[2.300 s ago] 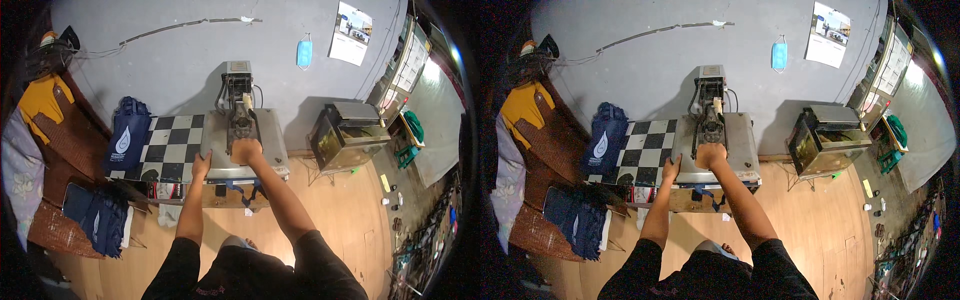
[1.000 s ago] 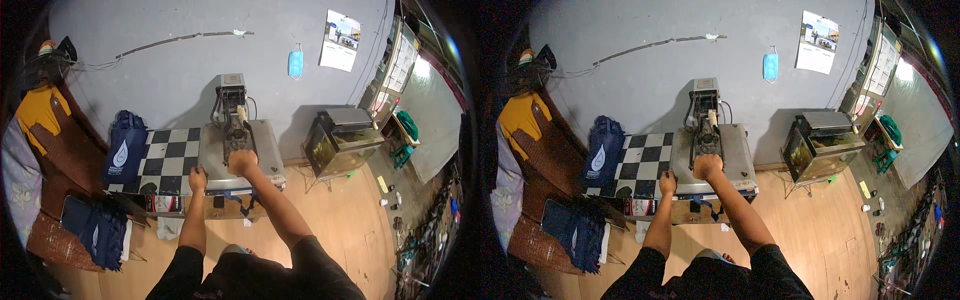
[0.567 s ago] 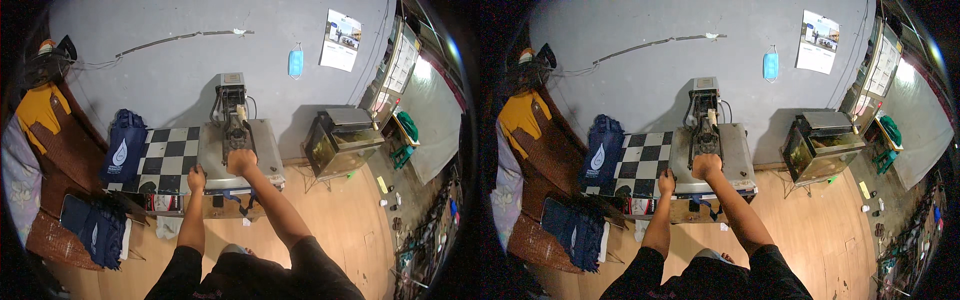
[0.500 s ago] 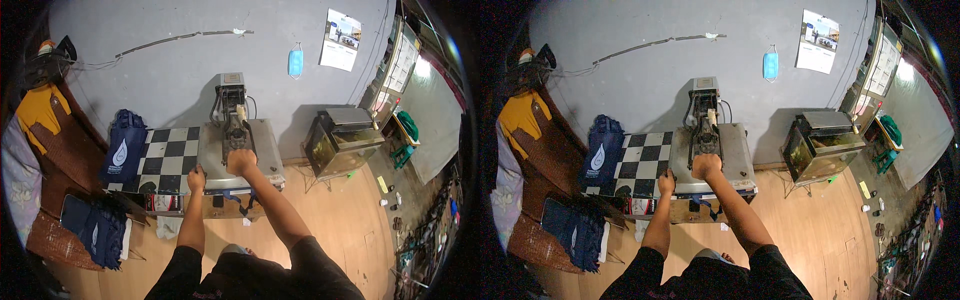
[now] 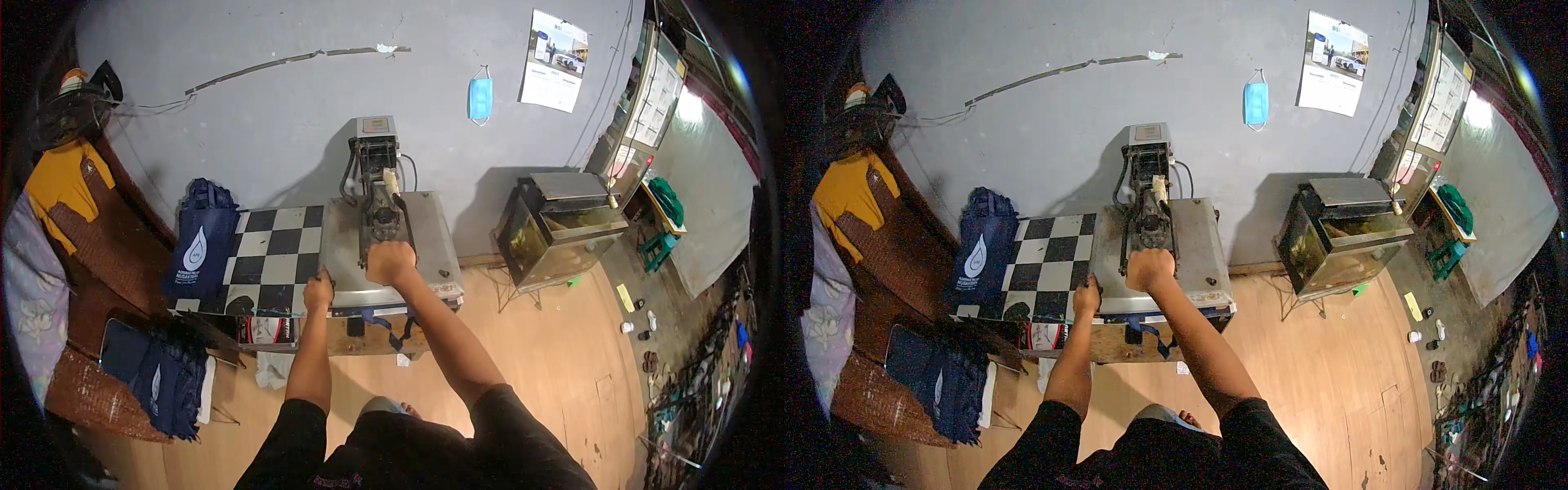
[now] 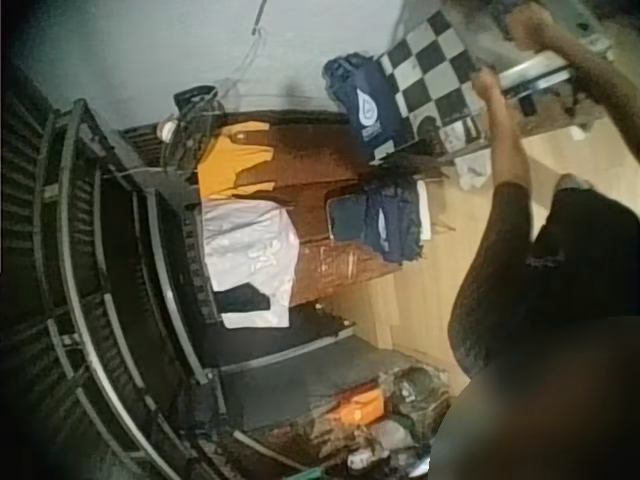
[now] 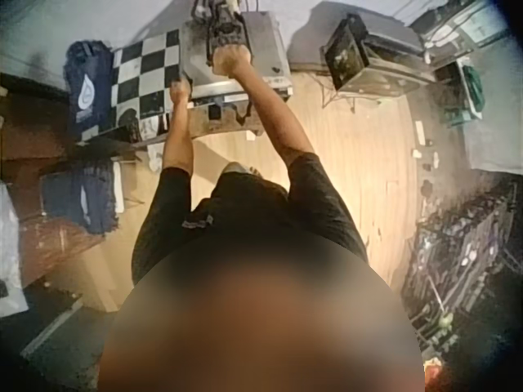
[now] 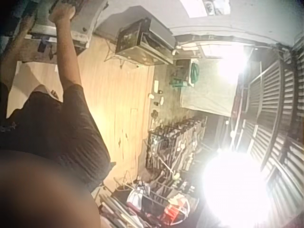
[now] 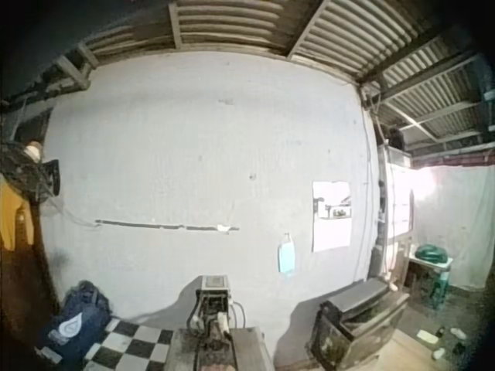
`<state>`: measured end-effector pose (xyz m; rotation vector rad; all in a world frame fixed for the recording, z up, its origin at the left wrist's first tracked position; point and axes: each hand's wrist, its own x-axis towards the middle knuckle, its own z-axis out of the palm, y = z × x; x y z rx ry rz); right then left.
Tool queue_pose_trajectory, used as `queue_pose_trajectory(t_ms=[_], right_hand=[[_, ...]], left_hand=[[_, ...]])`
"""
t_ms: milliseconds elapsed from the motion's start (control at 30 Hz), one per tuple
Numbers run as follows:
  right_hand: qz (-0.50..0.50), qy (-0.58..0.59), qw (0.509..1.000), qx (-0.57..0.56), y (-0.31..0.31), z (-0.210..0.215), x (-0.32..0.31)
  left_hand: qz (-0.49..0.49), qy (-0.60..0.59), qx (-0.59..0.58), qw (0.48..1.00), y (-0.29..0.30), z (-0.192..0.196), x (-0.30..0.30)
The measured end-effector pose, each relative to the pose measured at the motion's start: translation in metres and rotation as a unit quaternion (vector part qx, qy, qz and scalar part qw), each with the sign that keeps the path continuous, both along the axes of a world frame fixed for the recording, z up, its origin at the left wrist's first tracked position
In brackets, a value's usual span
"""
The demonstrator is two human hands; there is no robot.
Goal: Using a heat press machine to print designs on blue tote bags.
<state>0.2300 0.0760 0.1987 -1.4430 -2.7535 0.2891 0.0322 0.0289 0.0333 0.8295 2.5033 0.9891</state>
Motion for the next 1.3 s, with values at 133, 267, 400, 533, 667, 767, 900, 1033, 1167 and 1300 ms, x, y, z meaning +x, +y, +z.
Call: queue_pose_trajectory(t_ms=[133,267,400,533,667,767,900,1033,1167,1300], right_hand=[[0.014,-0.008,1.0,0.012,-0.001,0.001,0.002],[0.014,-0.005,1.0,0.013,-0.002,0.002,0.002],[0.013,-0.011,1.0,-0.002,-0.001,0.003,0.002],[0.009,-0.003,1.0,-0.008,-0.001,0.004,0.003],[0.009,0.0,1.0,0.006,-0.001,0.003,0.003],[0.009,0.002,1.0,0.003,0.0,0.001,0.002],[0.009,0.022,1.0,0.005,0.001,0.0,0.003],[0.017,0.022,1.0,0.01,0.001,0.0,0.005],[0.024,0.02,0.999,0.021,0.0,0.0,0.005],[0.022,0.013,1.0,0.011,0.001,0.0,0.005]], left_hand=[[-0.007,-0.001,0.004,1.0,0.001,0.002,-0.002],[-0.003,0.008,-0.008,1.0,0.0,0.001,-0.001],[0.018,0.004,-0.049,0.999,-0.001,0.002,0.001],[0.026,-0.039,-0.054,0.997,0.0,0.002,-0.001],[0.01,-0.07,0.019,0.997,0.0,-0.002,-0.005],[0.009,-0.067,0.018,0.998,0.001,-0.009,-0.009],[0.005,-0.074,0.058,0.996,0.005,-0.022,-0.013],[-0.018,-0.133,0.087,0.987,0.011,-0.032,-0.022],[-0.031,-0.205,0.161,0.965,0.013,-0.037,-0.029],[0.021,-0.267,0.109,0.957,0.015,-0.039,-0.03]])
